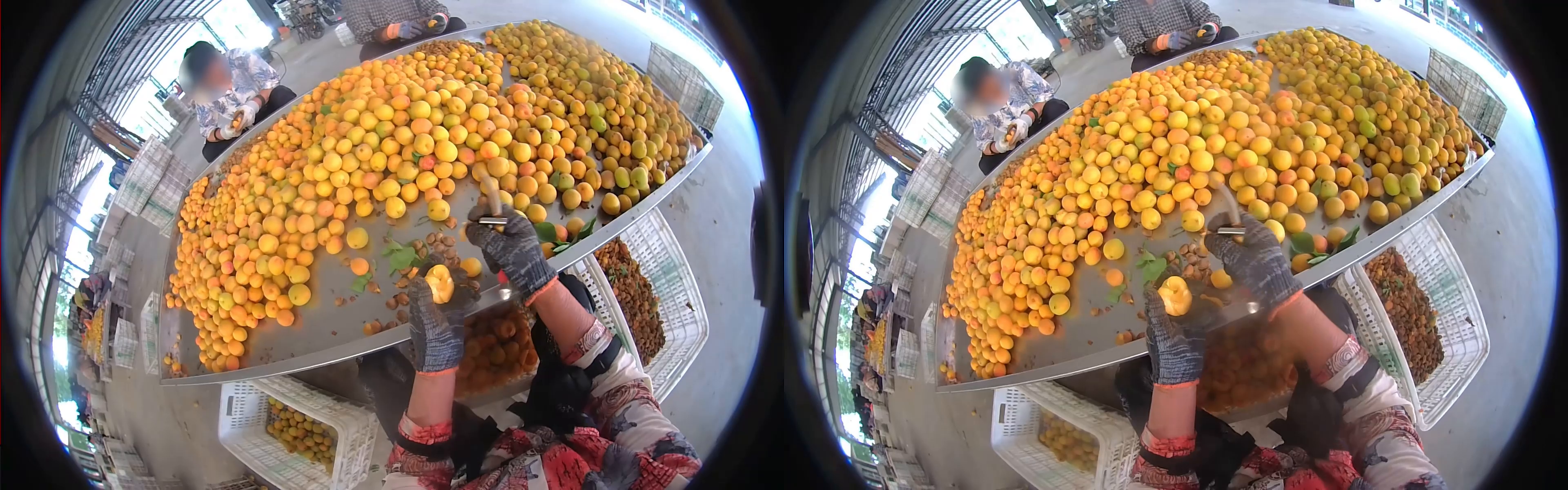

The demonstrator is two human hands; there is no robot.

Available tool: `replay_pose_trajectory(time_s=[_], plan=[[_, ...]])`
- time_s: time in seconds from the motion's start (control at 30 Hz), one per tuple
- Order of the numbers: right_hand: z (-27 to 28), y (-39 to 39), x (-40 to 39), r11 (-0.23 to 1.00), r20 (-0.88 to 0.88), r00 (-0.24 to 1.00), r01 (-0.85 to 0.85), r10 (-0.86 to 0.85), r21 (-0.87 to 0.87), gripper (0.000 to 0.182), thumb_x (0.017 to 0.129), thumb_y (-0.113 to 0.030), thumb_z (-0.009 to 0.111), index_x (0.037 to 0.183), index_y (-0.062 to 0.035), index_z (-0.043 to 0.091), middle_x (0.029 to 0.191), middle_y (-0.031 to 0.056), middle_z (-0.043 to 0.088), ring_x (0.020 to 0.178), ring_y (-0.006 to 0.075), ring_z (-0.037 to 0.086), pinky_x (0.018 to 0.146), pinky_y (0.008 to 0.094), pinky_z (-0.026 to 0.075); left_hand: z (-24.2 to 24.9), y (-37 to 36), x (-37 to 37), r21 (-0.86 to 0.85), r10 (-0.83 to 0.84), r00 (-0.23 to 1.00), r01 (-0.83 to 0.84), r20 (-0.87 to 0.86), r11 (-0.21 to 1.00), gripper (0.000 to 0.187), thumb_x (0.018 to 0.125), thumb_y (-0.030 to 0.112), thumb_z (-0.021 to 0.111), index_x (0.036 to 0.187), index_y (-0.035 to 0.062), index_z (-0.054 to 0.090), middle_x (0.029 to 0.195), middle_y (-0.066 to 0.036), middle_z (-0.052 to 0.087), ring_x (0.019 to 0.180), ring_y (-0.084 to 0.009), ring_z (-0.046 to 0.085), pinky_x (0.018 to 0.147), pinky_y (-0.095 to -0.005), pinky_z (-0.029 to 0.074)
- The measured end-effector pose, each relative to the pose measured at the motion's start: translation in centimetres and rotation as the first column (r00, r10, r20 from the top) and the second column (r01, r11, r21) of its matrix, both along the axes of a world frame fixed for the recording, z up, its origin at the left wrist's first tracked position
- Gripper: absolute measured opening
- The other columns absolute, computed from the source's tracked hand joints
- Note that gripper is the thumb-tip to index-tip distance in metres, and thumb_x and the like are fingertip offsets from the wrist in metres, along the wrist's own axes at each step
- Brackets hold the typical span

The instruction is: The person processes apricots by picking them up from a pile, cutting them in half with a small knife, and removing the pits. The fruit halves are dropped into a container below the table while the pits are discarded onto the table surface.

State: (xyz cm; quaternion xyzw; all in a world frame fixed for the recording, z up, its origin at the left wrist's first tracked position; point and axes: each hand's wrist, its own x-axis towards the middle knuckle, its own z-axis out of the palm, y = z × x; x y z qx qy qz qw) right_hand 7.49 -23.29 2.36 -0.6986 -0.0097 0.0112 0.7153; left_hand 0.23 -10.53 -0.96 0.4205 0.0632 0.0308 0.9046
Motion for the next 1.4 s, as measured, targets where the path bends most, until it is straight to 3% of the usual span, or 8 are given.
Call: replay_pose_trajectory(time_s=[0.33, 0.53, 0.6, 0.67, 0.73, 0.93, 1.13, 1.4], plan=[[0.1, -1.1, -3.5, 0.831, 0.544, 0.699, -0.130, 0.464, -0.542, 0.039, 0.070, -0.008, 0.071, 0.106, -0.0028, 0.057, 0.102, 0.0077, 0.061, 0.092, 0.0162, 0.058, 0.078, 0.0298, 0.047, -2.0, 0.6, -1.0, 0.193, 0.045, 0.995, -0.061, 0.085, 0.979, 0.051, 0.088, 0.039, 0.048, 0.123, 0.0018, 0.041, 0.110, -0.009, 0.051, 0.096, -0.0176, 0.051, 0.081, -0.0300, 0.045], [-0.9, -1.9, -4.4, 0.994, 0.160, 0.981, -0.111, 0.111, -0.013, 0.031, 0.072, -0.003, 0.068, 0.102, -0.0036, 0.057, 0.098, 0.0041, 0.061, 0.088, 0.0138, 0.058, 0.078, 0.0262, 0.048, -0.1, 0.4, -4.4, 0.459, -0.054, 0.997, 0.024, 0.052, 0.888, 0.039, 0.089, 0.031, 0.047, 0.113, -0.0003, 0.051, 0.102, -0.007, 0.056, 0.099, -0.0159, 0.050, 0.086, -0.0294, 0.040], [-2.0, -3.8, -3.6, 0.998, 0.225, 0.974, -0.017, 0.031, -0.065, 0.031, 0.073, 0.000, 0.066, 0.102, -0.0041, 0.057, 0.096, 0.0025, 0.060, 0.087, 0.0115, 0.057, 0.078, 0.0254, 0.048, -0.9, 1.1, -5.9, 0.669, -0.233, 0.972, 0.180, -0.010, 0.721, 0.035, 0.087, 0.025, 0.051, 0.112, -0.0005, 0.051, 0.099, -0.008, 0.057, 0.096, -0.0187, 0.052, 0.084, -0.0315, 0.041], [-1.6, -5.6, -3.1, 0.843, 0.254, 0.967, -0.117, -0.024, 0.525, 0.029, 0.075, 0.000, 0.064, 0.103, -0.0043, 0.057, 0.092, 0.0017, 0.059, 0.086, 0.0102, 0.056, 0.077, 0.0250, 0.047, -3.9, 1.7, -6.5, 0.759, -0.253, 0.963, 0.099, 0.089, 0.643, 0.034, 0.085, 0.018, 0.055, 0.112, -0.0014, 0.051, 0.098, -0.010, 0.057, 0.091, -0.0205, 0.054, 0.081, -0.0324, 0.043], [-0.8, -6.4, -3.4, 0.962, 0.354, 0.910, 0.135, -0.216, 0.239, 0.025, 0.078, -0.003, 0.062, 0.102, -0.0053, 0.056, 0.085, 0.0003, 0.059, 0.075, 0.0081, 0.056, 0.067, 0.0217, 0.047, -4.1, 2.1, -6.8, 0.987, -0.289, 0.952, -0.057, 0.099, 0.150, 0.025, 0.085, 0.014, 0.055, 0.105, -0.0016, 0.056, 0.096, -0.010, 0.061, 0.089, -0.0179, 0.056, 0.078, -0.0301, 0.045], [-2.0, -10.4, -5.7, 0.890, 0.115, 0.905, 0.368, -0.409, 0.270, 0.027, 0.079, -0.007, 0.062, 0.105, -0.0043, 0.055, 0.079, -0.0018, 0.055, 0.068, 0.0062, 0.050, 0.059, 0.0188, 0.040, -3.1, 0.5, -6.8, 0.780, -0.161, 0.962, 0.273, -0.221, 0.564, 0.031, 0.081, 0.010, 0.058, 0.110, 0.0004, 0.055, 0.107, -0.014, 0.058, 0.098, -0.0229, 0.055, 0.083, -0.0324, 0.043], [-2.5, -10.0, -6.9, 0.951, -0.133, 0.963, 0.255, -0.233, 0.175, 0.031, 0.082, -0.015, 0.060, 0.110, -0.0043, 0.053, 0.088, -0.0002, 0.055, 0.077, 0.0061, 0.050, 0.067, 0.0219, 0.042, -5.7, -1.0, -6.4, 0.852, -0.287, 0.951, 0.056, 0.113, 0.520, 0.023, 0.082, 0.002, 0.053, 0.105, 0.0015, 0.057, 0.104, -0.013, 0.059, 0.095, -0.0225, 0.056, 0.080, -0.0324, 0.046], [-2.7, -12.2, -0.4, 0.942, 0.111, 0.960, 0.274, -0.257, -0.195, 0.022, 0.080, -0.013, 0.062, 0.098, -0.0020, 0.057, 0.079, 0.0011, 0.059, 0.070, 0.0080, 0.055, 0.063, 0.0208, 0.044, -2.5, -1.5, -6.3, 0.639, -0.216, 0.976, 0.160, 0.009, 0.752, 0.027, 0.085, 0.007, 0.053, 0.110, -0.0006, 0.054, 0.102, -0.010, 0.059, 0.089, -0.0187, 0.058, 0.070, -0.0273, 0.050]])
